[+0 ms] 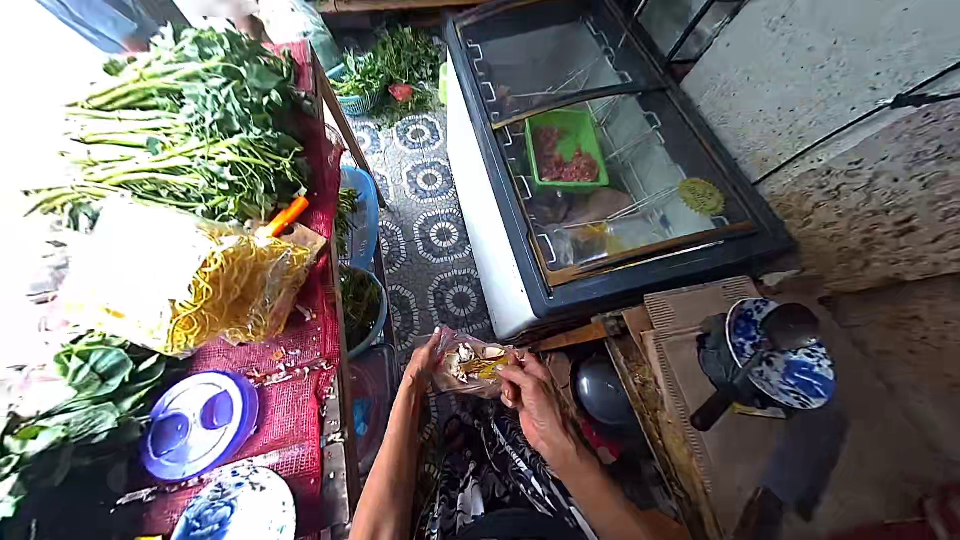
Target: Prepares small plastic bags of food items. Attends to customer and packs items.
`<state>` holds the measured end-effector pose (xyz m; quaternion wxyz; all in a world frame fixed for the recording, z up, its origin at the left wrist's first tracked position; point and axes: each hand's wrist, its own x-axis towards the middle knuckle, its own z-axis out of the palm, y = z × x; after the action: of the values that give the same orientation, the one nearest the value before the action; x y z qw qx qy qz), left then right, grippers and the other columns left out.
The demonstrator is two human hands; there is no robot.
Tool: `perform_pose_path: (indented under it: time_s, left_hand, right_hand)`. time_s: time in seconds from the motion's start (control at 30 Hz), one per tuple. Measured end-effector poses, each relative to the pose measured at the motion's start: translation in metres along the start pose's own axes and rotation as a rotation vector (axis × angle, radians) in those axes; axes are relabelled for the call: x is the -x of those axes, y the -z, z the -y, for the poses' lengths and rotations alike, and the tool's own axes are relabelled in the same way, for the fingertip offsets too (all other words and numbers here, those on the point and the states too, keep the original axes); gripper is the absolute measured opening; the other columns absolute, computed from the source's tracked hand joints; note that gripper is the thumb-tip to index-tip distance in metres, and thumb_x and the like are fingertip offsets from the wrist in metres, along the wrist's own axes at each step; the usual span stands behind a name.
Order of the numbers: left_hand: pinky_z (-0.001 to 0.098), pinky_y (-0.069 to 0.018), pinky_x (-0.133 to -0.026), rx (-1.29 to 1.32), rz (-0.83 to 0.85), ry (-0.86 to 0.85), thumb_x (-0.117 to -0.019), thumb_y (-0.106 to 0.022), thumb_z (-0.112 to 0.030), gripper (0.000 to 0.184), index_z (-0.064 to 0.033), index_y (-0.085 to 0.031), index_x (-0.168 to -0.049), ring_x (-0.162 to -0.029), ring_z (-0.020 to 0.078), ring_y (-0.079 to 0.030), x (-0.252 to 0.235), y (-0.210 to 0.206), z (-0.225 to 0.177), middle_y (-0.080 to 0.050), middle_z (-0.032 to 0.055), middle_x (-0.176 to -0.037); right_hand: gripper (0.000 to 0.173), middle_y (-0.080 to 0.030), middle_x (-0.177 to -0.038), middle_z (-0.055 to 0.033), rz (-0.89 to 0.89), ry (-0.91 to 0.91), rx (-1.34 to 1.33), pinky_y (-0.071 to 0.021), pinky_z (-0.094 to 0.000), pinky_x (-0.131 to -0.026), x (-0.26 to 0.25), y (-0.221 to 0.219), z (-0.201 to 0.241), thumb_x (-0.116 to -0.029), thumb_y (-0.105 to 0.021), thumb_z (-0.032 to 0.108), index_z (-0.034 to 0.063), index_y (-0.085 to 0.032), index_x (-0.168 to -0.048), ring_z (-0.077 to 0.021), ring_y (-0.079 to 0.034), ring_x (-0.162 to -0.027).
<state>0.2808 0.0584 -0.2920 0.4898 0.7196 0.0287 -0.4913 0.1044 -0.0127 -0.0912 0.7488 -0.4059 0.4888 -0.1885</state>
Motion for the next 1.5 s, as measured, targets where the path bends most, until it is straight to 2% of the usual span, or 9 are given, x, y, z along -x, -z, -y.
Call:
perform_pose_path:
  time_s: [0.1,0.2,0.3,0.43,0.7,0.83,0.97,1.27,1.5]
  left_hand:
    - [0.0336,-0.0530,-0.068,0.052,-0.015,-0.141,-0.1056,-0.056,-0.017,0.030,0.0072,-0.058,-0.123,-0.072,0.0146,-0.060,-0.017,0.009,-0.028,-0.065,0.0139,-0.094]
    - [0.0332,-0.0552,-0.078,0.001,-0.126,-0.310,-0.1002,-0.060,-0.005,0.025,0.0109,-0.057,-0.119,-0.082,0.0149,-0.063,-0.019,0.019,-0.072,-0.065,0.0154,-0.099]
    - [0.0450,-0.0550,-0.089,-0.157,-0.246,-0.280,-0.0992,-0.064,-0.007,0.027,0.0082,-0.062,-0.121,-0.093,0.0267,-0.068,-0.024,0.041,-0.091,-0.069,0.0221,-0.108]
    - [0.0540,-0.0536,-0.083,-0.318,-0.264,-0.361,-0.0993,-0.065,-0.014,0.023,0.0037,-0.066,-0.113,-0.087,0.0313,-0.068,-0.033,0.049,-0.129,-0.070,0.0211,-0.100]
    - [0.0464,-0.0594,-0.079,-0.187,-0.141,-0.494,-0.0964,-0.069,-0.013,0.022,-0.0006,-0.066,-0.114,-0.080,0.0234,-0.071,-0.073,0.050,-0.246,-0.071,0.0147,-0.097]
    - [0.0437,-0.0604,-0.075,-0.168,0.008,-0.572,-0.0972,-0.068,-0.014,0.023,-0.0023,-0.063,-0.116,-0.079,0.0224,-0.071,-0.106,0.055,-0.317,-0.071,0.0140,-0.097]
    - [0.0421,-0.0565,-0.069,-0.226,-0.004,-0.566,-0.0944,-0.072,-0.012,0.019,0.0007,-0.065,-0.106,-0.071,0.0215,-0.066,-0.138,0.049,-0.401,-0.069,0.0141,-0.088]
    - [0.0527,-0.0524,-0.078,-0.482,-0.049,-0.646,-0.0853,-0.078,-0.016,0.013,-0.0038,-0.074,-0.089,-0.081,0.0240,-0.068,-0.242,0.042,-0.575,-0.072,0.0101,-0.083]
    - [0.0474,-0.0559,-0.079,-0.492,0.078,-0.790,-0.0955,-0.071,-0.016,0.020,-0.0013,-0.069,-0.108,-0.084,0.0237,-0.069,-0.318,0.067,-0.663,-0.072,0.0130,-0.094]
  right_hand:
    - [0.007,-0.048,-0.065,0.0028,0.038,-0.029,0.000,-0.0397,-0.0171,-0.046,-0.024,-0.016,0.019,-0.0982,-0.051,-0.003,0.0029,-0.054,-0.096,-0.0029,-0.043,-0.047]
    - [0.006,-0.048,-0.064,0.0029,0.063,-0.064,0.024,-0.0409,-0.0177,-0.048,-0.053,-0.030,0.044,-0.1000,-0.051,-0.001,0.0016,-0.055,-0.099,-0.0033,-0.043,-0.048]
    - [0.011,-0.050,-0.062,0.0022,0.047,-0.099,-0.013,-0.0407,-0.0172,-0.048,-0.083,-0.039,0.055,-0.0999,-0.050,-0.003,0.0009,-0.058,-0.094,-0.0036,-0.044,-0.047]
    - [0.015,-0.050,-0.062,0.0028,0.053,-0.051,-0.002,-0.0400,-0.0156,-0.048,-0.133,-0.049,0.079,-0.1000,-0.049,-0.004,0.0048,-0.055,-0.090,-0.0026,-0.044,-0.047]
    - [0.009,-0.054,-0.072,0.0037,0.118,0.134,0.273,-0.0415,-0.0162,-0.049,-0.242,-0.096,0.134,-0.1002,-0.055,0.002,0.0042,-0.058,-0.108,-0.0007,-0.045,-0.051]
    - [0.032,-0.066,-0.102,-0.0139,0.195,0.273,0.555,-0.0534,-0.0330,-0.064,-0.297,-0.150,0.151,-0.0961,-0.064,0.003,-0.0031,-0.058,-0.127,-0.0154,-0.060,-0.072]
    - [0.047,-0.068,-0.109,-0.0211,0.209,0.343,0.766,-0.0566,-0.0447,-0.077,-0.355,-0.210,0.178,-0.0899,-0.073,0.001,-0.0054,-0.057,-0.134,-0.0275,-0.066,-0.082]
    - [0.029,-0.073,-0.099,-0.0250,0.196,0.521,1.067,-0.0516,-0.0583,-0.094,-0.503,-0.299,0.280,-0.0939,-0.073,0.020,-0.0079,-0.073,-0.101,-0.0396,-0.071,-0.099]
    - [0.027,-0.070,-0.088,-0.0234,0.271,0.534,1.014,-0.0538,-0.0599,-0.079,-0.602,-0.347,0.351,-0.0943,-0.074,0.021,-0.0054,-0.071,-0.092,-0.0389,-0.069,-0.085]
